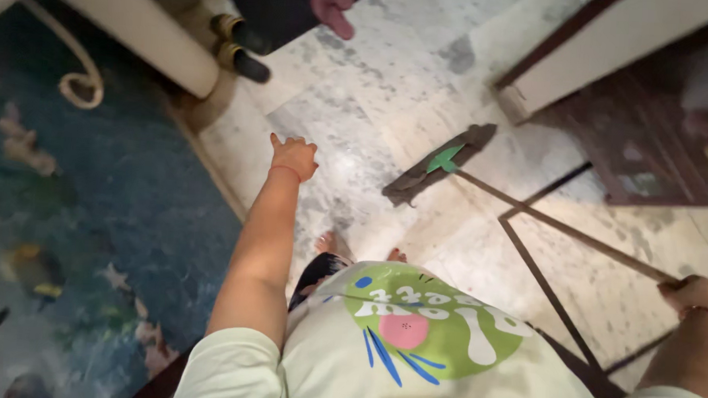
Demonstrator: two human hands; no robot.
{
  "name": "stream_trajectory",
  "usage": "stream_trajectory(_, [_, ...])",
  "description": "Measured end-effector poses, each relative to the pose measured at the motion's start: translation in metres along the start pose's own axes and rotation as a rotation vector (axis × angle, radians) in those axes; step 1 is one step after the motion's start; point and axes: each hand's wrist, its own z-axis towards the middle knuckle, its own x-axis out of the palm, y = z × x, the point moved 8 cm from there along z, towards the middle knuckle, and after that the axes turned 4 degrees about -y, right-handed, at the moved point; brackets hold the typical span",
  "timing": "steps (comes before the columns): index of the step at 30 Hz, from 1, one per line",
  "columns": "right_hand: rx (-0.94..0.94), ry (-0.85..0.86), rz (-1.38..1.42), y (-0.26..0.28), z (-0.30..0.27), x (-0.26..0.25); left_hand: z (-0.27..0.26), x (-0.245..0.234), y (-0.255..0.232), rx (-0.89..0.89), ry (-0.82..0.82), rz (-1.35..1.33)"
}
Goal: The person cleans the floor using a floor wiper and a cloth. The person wipes the floor, washes the cloth in a sink, and then attaches the cloth to the wiper to continue cleaning.
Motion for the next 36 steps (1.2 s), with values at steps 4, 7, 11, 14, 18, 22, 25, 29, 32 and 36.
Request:
stream_trajectory(4, [-0.110,-0.291,-0.230,0.078,0.061,-0.081,-0.035,0.017,0.050,-0.108,0.080,0.020])
stream_trajectory(7, [-0.159,-0.497,-0.350,0.147,0.097,-0.145,-0.052,0.030,0.072,-0.139,0.106,0.017])
stream_trajectory(11, [-0.237,-0.593,-0.479,0.266,0.116,-0.188,-0.071,0.044,0.084,-0.108,0.094,0.005])
stream_trajectory(14, [-0.377,-0.586,-0.350,0.357,0.108,-0.185,-0.081,0.048,0.097,-0.110,0.089,-0.016])
stream_trajectory(18, [-0.388,-0.486,-0.190,0.458,0.087,-0.148,-0.096,0.060,0.121,-0.131,0.073,-0.082])
stream_trajectory(22, [-0.541,-0.515,-0.059,0.558,0.046,-0.124,-0.107,0.076,0.136,-0.113,0.084,-0.079])
stream_trajectory(25, [-0.640,-0.485,-0.011,0.627,0.017,-0.106,-0.116,0.086,0.141,-0.120,0.110,-0.077])
stream_trajectory(29, [-0.551,-0.113,0.303,0.667,-0.003,-0.044,-0.130,0.099,0.138,-0.124,0.121,-0.080])
stream_trajectory(32, [-0.575,0.062,0.421,0.678,-0.014,0.027,-0.143,0.108,0.129,-0.152,0.094,-0.133])
stream_trajectory(36, [-0.589,0.113,0.434,0.634,-0.016,0.085,-0.168,0.119,0.104,-0.184,0.086,-0.114])
